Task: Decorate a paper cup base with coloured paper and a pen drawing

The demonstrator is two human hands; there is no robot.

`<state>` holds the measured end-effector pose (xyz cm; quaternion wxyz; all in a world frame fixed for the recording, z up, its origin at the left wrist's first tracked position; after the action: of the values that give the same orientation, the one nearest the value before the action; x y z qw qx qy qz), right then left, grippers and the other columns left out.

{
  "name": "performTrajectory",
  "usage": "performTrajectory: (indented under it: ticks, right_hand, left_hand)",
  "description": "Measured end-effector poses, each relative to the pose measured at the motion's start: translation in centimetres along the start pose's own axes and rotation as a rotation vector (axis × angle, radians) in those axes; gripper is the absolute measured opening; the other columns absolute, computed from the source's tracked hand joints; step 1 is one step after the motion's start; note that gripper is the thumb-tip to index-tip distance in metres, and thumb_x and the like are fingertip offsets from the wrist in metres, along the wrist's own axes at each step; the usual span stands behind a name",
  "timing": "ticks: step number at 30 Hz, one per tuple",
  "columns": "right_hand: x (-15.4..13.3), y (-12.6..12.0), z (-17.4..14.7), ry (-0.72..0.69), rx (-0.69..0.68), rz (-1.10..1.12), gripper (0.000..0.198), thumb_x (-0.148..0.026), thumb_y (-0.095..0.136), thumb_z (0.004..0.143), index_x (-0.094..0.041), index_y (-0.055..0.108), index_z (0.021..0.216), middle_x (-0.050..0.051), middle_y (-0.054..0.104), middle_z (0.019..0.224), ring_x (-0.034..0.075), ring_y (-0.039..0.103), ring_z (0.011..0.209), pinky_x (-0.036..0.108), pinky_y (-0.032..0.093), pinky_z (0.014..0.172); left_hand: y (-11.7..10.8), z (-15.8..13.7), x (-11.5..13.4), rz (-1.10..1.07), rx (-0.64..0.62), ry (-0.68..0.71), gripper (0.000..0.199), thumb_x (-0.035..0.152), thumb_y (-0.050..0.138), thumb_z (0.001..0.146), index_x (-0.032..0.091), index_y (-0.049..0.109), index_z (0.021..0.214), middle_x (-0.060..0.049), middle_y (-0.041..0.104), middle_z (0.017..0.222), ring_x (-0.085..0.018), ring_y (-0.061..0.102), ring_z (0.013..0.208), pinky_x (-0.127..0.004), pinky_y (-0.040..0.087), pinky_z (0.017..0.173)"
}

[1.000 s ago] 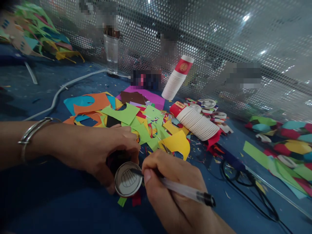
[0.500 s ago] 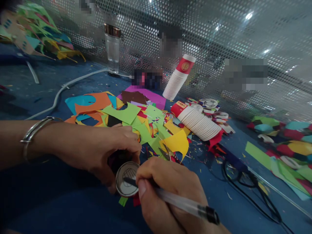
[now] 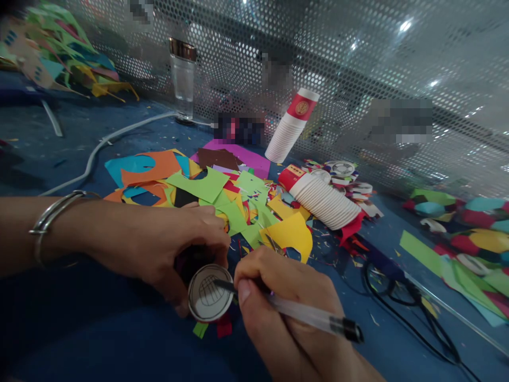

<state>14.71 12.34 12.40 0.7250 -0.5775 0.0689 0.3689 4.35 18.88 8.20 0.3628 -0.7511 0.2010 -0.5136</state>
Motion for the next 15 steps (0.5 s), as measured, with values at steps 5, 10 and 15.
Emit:
performTrajectory:
  ticks: [5, 10, 15]
  right_hand:
    - [0.41, -0.15, -0.13, 0.008, -0.004, -0.007, 0.024, -0.017, 0.049, 0.1, -0.026, 0.065, 0.084, -0.006, 0.065, 0.063, 0.01, 0.062, 0.051, 0.024, 0.046, 0.052]
    - [0.14, -0.41, -0.11, -0.012, 0.021, -0.01, 0.023, -0.019, 0.049, 0.099, -0.026, 0.064, 0.083, -0.007, 0.064, 0.063, 0.009, 0.061, 0.051, 0.023, 0.046, 0.053]
    - [0.12, -0.64, -0.07, 0.012, 0.054, 0.001, 0.024, -0.018, 0.05, 0.098, -0.026, 0.065, 0.081, -0.006, 0.064, 0.061, 0.01, 0.06, 0.049, 0.023, 0.047, 0.052]
  left_hand:
    - [-0.01, 0.04, 0.12, -0.002, 0.0, 0.01, 0.046, 0.034, 0.094, 0.07, 0.024, 0.073, 0.111, 0.0, 0.07, 0.103, -0.022, 0.062, 0.1, -0.026, 0.045, 0.07]
    - [-0.15, 0.12, 0.18, 0.01, 0.006, 0.016, 0.048, 0.035, 0.094, 0.069, 0.024, 0.074, 0.111, 0.0, 0.07, 0.103, -0.021, 0.062, 0.096, -0.027, 0.045, 0.07]
    - [-0.13, 0.1, 0.12, 0.017, 0.012, 0.025, 0.048, 0.036, 0.094, 0.07, 0.025, 0.074, 0.112, 0.001, 0.07, 0.103, -0.021, 0.063, 0.097, -0.028, 0.044, 0.071]
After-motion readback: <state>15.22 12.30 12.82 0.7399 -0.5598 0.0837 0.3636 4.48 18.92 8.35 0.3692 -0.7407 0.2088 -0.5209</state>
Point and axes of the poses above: each hand's wrist, its own z-axis towards the middle knuckle, its own y-axis out of the palm, x = y × z, the point moved 9 cm from there along z, towards the middle knuckle
